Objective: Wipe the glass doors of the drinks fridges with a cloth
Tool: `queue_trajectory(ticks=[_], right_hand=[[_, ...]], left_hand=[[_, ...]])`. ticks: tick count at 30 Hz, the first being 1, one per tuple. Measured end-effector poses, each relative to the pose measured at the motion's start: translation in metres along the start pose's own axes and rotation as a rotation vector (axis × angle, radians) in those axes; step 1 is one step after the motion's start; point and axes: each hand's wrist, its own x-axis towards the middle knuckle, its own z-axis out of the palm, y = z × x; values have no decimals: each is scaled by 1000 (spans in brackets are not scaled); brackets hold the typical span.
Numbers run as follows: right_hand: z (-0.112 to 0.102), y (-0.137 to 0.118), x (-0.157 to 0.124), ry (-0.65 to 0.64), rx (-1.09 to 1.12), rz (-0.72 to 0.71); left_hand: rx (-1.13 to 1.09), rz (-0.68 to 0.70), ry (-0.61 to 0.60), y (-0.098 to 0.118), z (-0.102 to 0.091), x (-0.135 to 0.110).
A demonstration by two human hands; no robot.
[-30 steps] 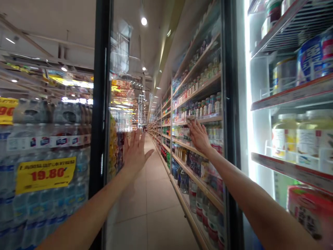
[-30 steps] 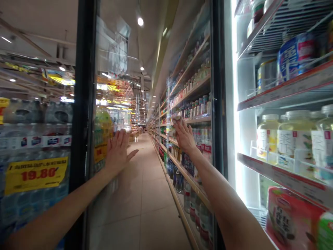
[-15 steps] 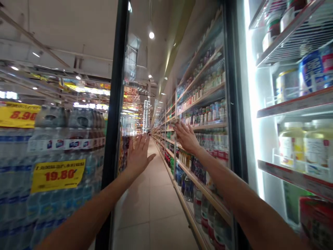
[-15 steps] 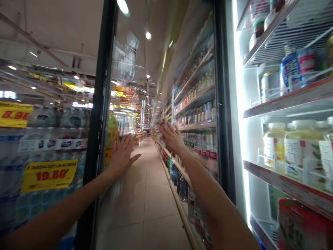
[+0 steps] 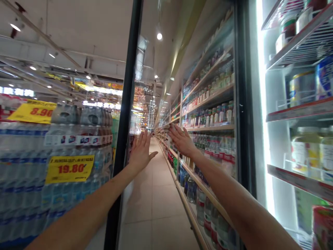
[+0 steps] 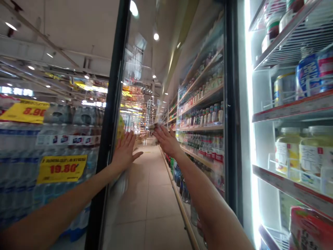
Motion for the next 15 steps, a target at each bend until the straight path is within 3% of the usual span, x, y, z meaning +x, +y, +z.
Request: queue_trajectory(ticks=[2,5,6,8,12,13,15], right_hand=[[-1,12,-1,83,-29,98],[-9,38,10,316,-34,560],[-10,40,17,339,-28,615],[-7,26,32,279,-10,497],[6,-36,60,72,41,-3],[7,-47,68,55,52,-44],[5,-60,87,73,72,12]], left_hand=[[-5,31,-12,-3,-3,-2],[-4,54,-44,-2,-7,-7],[2,63,-52,-2,-9,-9],[17,98,-70,-3,-14,-14],[29,224,-87,-21,-26,-27],[28,249,-77,-29,-30,-31],[23,286,-33,-43,-37,-38]])
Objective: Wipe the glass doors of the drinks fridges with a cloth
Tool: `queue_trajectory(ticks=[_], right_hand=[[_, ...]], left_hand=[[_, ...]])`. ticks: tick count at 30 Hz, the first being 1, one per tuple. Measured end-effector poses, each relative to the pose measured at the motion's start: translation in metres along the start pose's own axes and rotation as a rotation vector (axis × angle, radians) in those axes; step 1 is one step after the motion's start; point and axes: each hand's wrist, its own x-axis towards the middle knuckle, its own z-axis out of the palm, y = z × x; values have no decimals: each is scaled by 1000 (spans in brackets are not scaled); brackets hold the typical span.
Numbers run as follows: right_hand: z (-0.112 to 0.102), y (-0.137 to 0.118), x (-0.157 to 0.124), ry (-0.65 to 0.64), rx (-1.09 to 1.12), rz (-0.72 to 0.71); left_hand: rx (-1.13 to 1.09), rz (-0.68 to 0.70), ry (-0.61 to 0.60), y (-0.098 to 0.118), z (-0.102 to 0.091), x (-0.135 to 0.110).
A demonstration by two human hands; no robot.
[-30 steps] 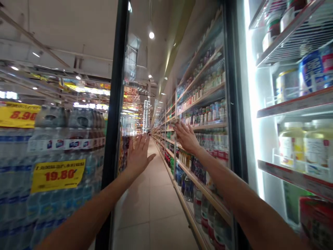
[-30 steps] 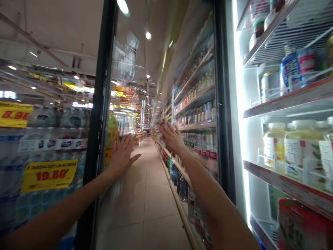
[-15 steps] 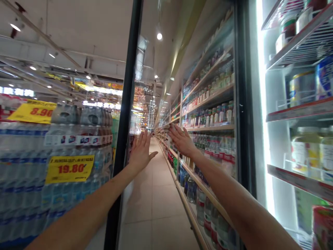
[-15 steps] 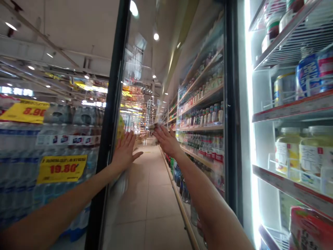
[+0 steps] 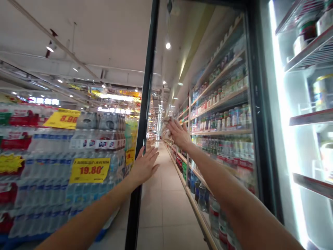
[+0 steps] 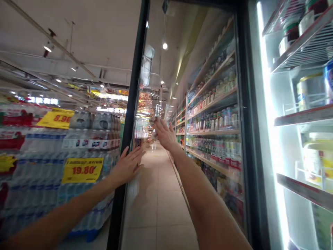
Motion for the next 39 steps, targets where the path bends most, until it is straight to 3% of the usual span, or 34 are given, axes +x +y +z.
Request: queue_trajectory(ticks=[3,6,8,11,13,15,17,18,21,23,24,27,28,29,33,34,36,39], right_hand=[[-3,-10,29,56,23,167],[4,-33,30,-31,34,-18],[17,-58,3,-96,34,-179],[39,-88,-62,-157,54,-374],[49,-91,-96,-173,71,-584],[49,-77,-107,-157,73,-701],[39,-47,-96,-105,54,-614],[31,-30,-85,-67,38,-494],[9,17,-61,77,-45,44],[0,35,-66,97,-100,209],[-2,39,-76,68,-115,171],[-3,53,-117,-91,-115,-187],[-4,60,-129,-104,-123,-209],[-6,69,-138,-73,-140,-135],[-15,95,-143,277,-213,619],[-14,93,-141,306,-212,680],[-10,81,-140,227,-192,523],[-1,63,-150,20,-160,66]], left_hand=[[-9,50,72,-13,-10,-14],[-23,95,100,-21,-18,-28],[-10,56,132,-27,-20,-36],[27,-54,181,-36,-20,-44],[36,-65,183,-38,-16,-43],[33,-38,179,-33,-11,-39],[29,-8,176,-23,-3,-31],[31,1,173,-16,1,-27],[45,-1,137,5,15,-13],[51,-43,101,16,23,-4],[52,-73,83,20,27,1],[63,-166,47,29,37,12],[69,-188,36,32,40,14],[76,-205,30,34,42,16],[113,-254,32,47,50,19],[119,-263,37,50,52,19],[126,-247,37,57,55,18],[111,-128,0,66,59,14]])
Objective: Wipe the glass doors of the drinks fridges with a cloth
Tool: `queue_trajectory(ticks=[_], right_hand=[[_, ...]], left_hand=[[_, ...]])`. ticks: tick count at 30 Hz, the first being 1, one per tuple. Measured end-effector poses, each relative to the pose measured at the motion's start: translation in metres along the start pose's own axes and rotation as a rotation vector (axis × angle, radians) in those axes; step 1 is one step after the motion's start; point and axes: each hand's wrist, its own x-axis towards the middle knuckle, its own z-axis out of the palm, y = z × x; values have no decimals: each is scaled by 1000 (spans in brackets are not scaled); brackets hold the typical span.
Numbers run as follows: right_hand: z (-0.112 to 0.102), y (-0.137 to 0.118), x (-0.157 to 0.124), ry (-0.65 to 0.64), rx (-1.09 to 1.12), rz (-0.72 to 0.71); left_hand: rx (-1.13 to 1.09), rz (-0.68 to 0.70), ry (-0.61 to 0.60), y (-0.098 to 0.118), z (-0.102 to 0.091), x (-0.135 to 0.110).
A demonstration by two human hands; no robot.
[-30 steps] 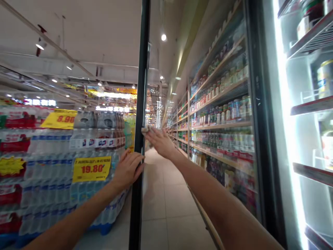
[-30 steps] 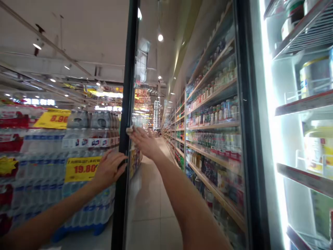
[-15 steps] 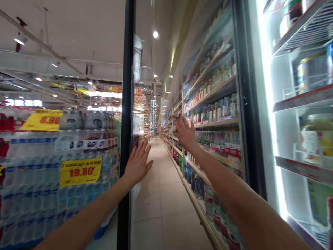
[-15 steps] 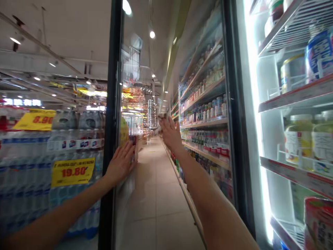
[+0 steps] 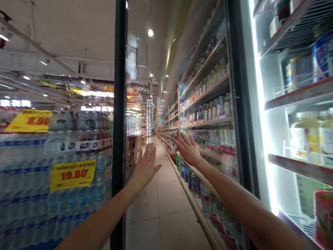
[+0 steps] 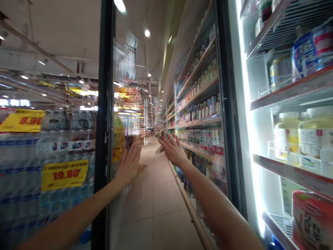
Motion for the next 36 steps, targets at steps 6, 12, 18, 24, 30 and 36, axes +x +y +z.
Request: queue_trajectory(ticks=[6,12,18,24,30,36], right_hand=[[-4,42,-21,202,-67,595],[-5,32,-39,38,-52,199],[-19,76,-67,123,-95,649],[-13,49,-60,76,-21,453],[-11,60,-90,12,-76,329],[-4,75,-62,375,-25,933]], left_hand=[[-2,64,-17,7,1,-6],[-12,34,6,14,4,-4],[-15,36,24,16,4,-5],[-46,-1,28,20,6,-3],[-44,8,4,20,3,-4],[-64,-19,-7,22,5,-4]])
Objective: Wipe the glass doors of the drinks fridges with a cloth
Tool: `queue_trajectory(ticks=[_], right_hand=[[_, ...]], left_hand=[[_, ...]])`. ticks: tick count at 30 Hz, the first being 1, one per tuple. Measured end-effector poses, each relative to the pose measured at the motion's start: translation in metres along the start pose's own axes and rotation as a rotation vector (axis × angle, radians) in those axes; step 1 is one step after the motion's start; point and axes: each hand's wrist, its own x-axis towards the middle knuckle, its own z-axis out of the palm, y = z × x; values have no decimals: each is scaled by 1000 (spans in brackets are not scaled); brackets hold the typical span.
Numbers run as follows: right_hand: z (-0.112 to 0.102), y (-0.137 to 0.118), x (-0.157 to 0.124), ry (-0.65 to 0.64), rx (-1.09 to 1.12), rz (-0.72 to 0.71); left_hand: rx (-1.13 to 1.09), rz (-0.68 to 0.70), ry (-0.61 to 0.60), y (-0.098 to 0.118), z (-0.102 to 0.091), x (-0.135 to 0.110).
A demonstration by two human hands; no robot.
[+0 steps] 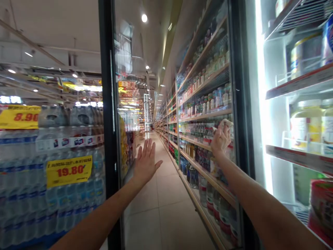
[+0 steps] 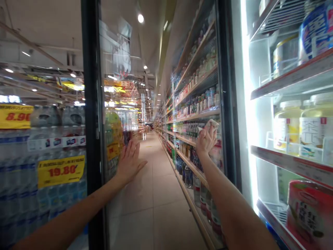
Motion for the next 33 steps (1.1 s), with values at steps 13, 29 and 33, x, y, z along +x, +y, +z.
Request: queue_trajectory(ticks=[13,29,33], right_hand=[[-5,16,26,13,54,-90],[-10,16,-10,-152,-27,-266],[-11,-7,-50,-440,50,-758]], left_hand=[[15,-8,9,2,0,0],[-3,7,33,1,3,-1],[-3,6,36,0,3,-2]])
